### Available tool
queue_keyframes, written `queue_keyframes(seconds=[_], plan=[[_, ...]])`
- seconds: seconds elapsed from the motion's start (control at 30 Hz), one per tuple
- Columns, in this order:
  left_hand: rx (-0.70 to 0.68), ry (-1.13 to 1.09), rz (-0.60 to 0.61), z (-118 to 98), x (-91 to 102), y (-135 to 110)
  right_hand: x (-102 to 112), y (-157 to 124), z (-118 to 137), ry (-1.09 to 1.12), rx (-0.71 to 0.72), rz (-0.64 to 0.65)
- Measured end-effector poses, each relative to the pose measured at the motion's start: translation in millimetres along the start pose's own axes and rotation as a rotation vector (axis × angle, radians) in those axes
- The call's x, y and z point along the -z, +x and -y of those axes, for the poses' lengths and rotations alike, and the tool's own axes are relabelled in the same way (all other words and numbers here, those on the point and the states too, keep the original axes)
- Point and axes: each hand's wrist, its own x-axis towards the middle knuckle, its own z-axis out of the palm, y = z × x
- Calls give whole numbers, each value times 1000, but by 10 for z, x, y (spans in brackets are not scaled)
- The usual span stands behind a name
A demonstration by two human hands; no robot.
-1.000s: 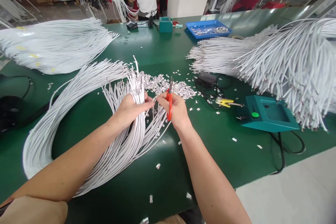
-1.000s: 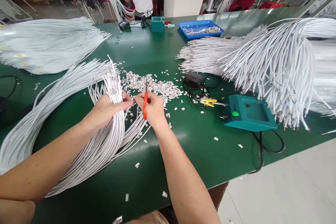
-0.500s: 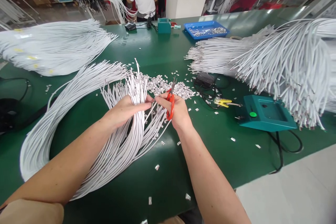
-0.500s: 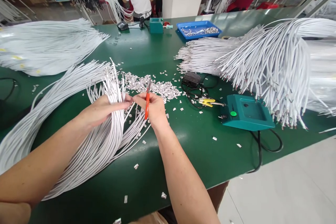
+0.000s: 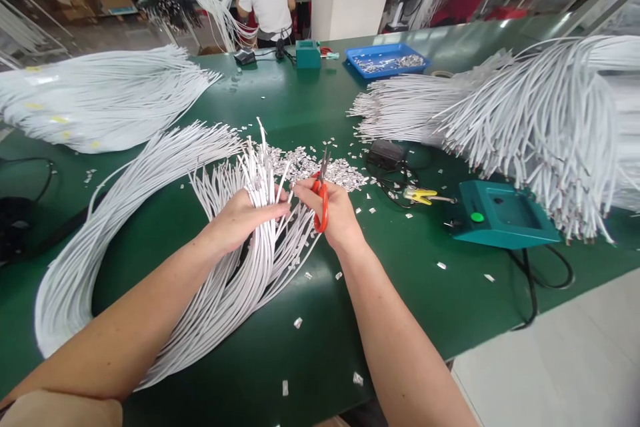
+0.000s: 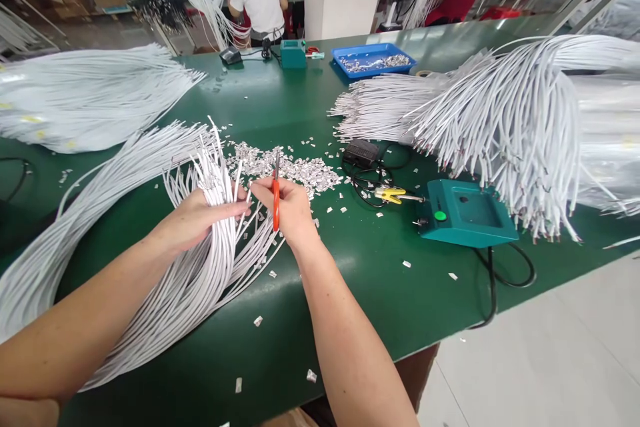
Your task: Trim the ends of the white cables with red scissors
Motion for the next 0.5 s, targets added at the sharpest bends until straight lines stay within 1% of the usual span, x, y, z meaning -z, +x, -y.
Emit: queue_keyframes(seconds=[0.07,0.17,0.2,0.27,0.3,0.37,0.43,0.5], plan=[[11,-42,-6,24,-19,8,8,4,-7,15,13,41],[5,-118,-48,71,-36,26,8,4,-9,32,8,111],[1,-144,-62,84,-37,31,10,4,-9,22,1,114],[2,-183,-91,99,-32,40,26,6,-9,-58,-25,80],[7,-194,-106,102,-27,42,37,7,-9,-142,-43,53],[13,-205,-132,102,-19,43,60,9,-10,-409,-70,29],[7,-198,-151,95,-17,38,71,8,-9,-720,-72,48],[-5,-173,-172,83,-22,30,66,2,-1,-940,-58,76]])
